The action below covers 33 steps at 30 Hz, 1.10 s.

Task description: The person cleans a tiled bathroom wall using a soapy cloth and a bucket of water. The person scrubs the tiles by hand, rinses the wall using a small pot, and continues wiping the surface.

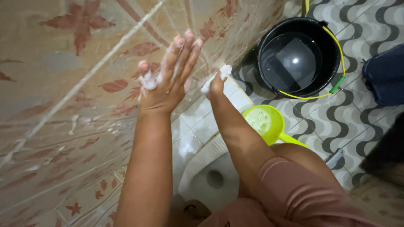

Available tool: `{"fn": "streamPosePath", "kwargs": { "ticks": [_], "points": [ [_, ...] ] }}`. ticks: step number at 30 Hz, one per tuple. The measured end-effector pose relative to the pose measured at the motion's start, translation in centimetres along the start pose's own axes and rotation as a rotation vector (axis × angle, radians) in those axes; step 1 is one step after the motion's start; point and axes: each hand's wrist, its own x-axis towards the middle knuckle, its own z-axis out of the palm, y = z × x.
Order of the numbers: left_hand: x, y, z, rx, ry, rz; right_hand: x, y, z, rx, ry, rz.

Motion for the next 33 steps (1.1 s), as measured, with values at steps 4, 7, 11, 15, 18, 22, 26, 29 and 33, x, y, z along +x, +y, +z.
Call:
{"fn": "streamPosePath", "kwargs": {
  "ticks": [4, 7, 11, 15, 18, 22, 26, 29, 33],
  "points": [
    [-0.4, 0.1, -0.2, -0.001, -0.026, -0.004, -3.9, -5.0, 5.0, 0.240, -0.010, -0.349],
    [-0.1, -0.1, -0.3, -0.015, -0.012, -0.007, -9.9, -8.5, 7.8, -0.043, -0.009, -0.861],
    [-0.2, 0.0, -0.1, -0.018, 0.010, -0.025, -13.4, -7.0, 6.6, -0.417, -0.234, -1.471],
    [-0.3, 0.0, 0.0, -0.034, -0.008, -0.019, -7.1, -2.0, 0.8, -0.733, -0.212, -1.480],
    [-0.5, -0.1, -0.2, 0.005, -0.026, -0.014, -1.5, 1.0, -3.2, -0.793, -0.169, -1.142],
    [-0.1, -0.3, -0.4, -0.009, -0.014, 0.002, 3.9, -3.9, -2.9, -0.705, -0.022, -1.225],
    [0.1, -0.2, 0.0, 0.014, 0.021, -0.001, 7.1, -13.5, 1.0, -0.248, -0.085, -1.225],
    [0.0, 0.1, 0.2, 0.003, 0.030, -0.007, 7.7, -16.0, 0.8, -0.532, 0.010, -1.511],
    [0.4, 0.2, 0.3, 0.033, 0.040, -0.027, 7.9, -11.5, -3.0, -1.000, 0.044, -1.440]
  ]
}}
